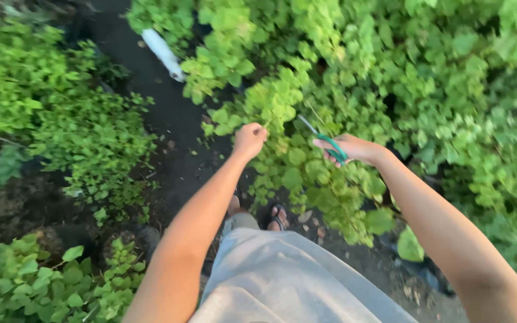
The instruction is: Pruning and trimming bushes and small plants in a garden nursery using hand shears.
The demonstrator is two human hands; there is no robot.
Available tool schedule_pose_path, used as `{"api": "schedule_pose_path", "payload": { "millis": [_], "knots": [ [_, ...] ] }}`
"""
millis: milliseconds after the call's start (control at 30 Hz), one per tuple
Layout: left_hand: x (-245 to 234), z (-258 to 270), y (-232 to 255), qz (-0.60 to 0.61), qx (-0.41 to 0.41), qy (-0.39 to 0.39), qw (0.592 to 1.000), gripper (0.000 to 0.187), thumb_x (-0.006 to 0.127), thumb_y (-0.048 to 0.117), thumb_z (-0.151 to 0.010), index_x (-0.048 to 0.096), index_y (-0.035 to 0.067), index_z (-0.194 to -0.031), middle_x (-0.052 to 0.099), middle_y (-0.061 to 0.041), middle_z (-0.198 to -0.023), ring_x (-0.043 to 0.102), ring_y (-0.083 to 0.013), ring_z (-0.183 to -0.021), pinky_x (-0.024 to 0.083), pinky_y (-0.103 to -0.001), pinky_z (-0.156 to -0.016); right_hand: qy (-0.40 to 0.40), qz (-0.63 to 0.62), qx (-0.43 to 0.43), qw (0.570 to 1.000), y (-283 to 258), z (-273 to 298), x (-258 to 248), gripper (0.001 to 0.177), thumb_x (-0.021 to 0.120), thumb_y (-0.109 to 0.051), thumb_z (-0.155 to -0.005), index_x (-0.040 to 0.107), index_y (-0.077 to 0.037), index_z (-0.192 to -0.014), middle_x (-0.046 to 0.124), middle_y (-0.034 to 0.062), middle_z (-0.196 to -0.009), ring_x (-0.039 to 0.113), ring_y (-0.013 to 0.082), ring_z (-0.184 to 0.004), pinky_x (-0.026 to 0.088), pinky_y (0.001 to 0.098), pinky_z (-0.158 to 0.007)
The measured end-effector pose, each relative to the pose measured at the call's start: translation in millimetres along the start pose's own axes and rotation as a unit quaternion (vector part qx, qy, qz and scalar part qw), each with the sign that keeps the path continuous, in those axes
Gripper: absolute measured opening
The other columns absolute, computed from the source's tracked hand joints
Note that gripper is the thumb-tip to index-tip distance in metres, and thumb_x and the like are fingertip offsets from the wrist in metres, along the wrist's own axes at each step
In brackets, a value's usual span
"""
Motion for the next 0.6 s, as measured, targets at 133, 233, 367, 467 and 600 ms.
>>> {"api": "schedule_pose_path", "payload": {
  "millis": [133,233,367,467,600],
  "knots": [
    [-2,-30,-22,-0.005,0.050,0.018,0.999,0.023,0.067,0.029,-0.090,0.075,0.008,-0.089,0.075,-0.014,-0.083,0.073,-0.0304,-0.078,0.056,-0.042,-0.073,-0.093,-0.004,0.098,0.991,-31,-60,15,0.069,0.063,-0.078,-0.077,0.065,-0.009,-0.084,0.061,-0.0001,-0.069,0.059,0.0120,-0.056,0.037,0.0267,-0.052],
    [-15,-34,-21,0.014,0.045,0.007,0.999,0.022,0.069,0.028,-0.087,0.076,0.008,-0.090,0.074,-0.015,-0.084,0.072,-0.0318,-0.079,0.055,-0.043,-0.072,-0.118,-0.038,0.127,0.984,-56,-91,31,0.068,0.064,-0.080,-0.076,0.062,-0.012,-0.081,0.059,-0.0013,-0.069,0.058,0.0111,-0.056,0.036,0.0259,-0.050],
    [-35,-48,-21,0.056,0.086,0.001,0.995,0.019,0.067,0.025,-0.085,0.075,0.007,-0.089,0.075,-0.014,-0.085,0.073,-0.0310,-0.079,0.056,-0.041,-0.072,-0.110,-0.057,0.130,0.984,-66,-131,51,0.067,0.064,-0.080,-0.076,0.061,-0.012,-0.078,0.056,-0.0013,-0.067,0.056,0.0110,-0.053,0.037,0.0255,-0.049],
    [-48,-53,-17,0.047,0.054,-0.029,0.997,0.021,0.067,0.027,-0.089,0.074,0.007,-0.092,0.073,-0.015,-0.081,0.071,-0.0321,-0.074,0.054,-0.042,-0.068,-0.059,-0.076,0.113,0.989,-81,-151,54,0.060,0.068,-0.073,-0.077,0.063,-0.013,-0.077,0.058,-0.0018,-0.066,0.053,0.0116,-0.052,0.037,0.0262,-0.048],
    [-68,-61,-18,0.061,0.047,-0.068,0.995,0.024,0.067,0.027,-0.092,0.070,0.004,-0.087,0.069,-0.014,-0.072,0.066,-0.0305,-0.065,0.049,-0.043,-0.063,0.009,-0.075,0.077,0.994,-78,-167,53,0.053,0.076,-0.059,-0.080,0.063,-0.007,-0.076,0.059,0.0002,-0.065,0.053,0.0128,-0.052,0.038,0.0270,-0.048]
  ]
}}
Point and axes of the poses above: each hand's wrist, its own z-axis away from the middle knuckle, its own x-axis out of the palm, y = z × x, the point moved 4 cm from there along -z, towards the middle knuckle
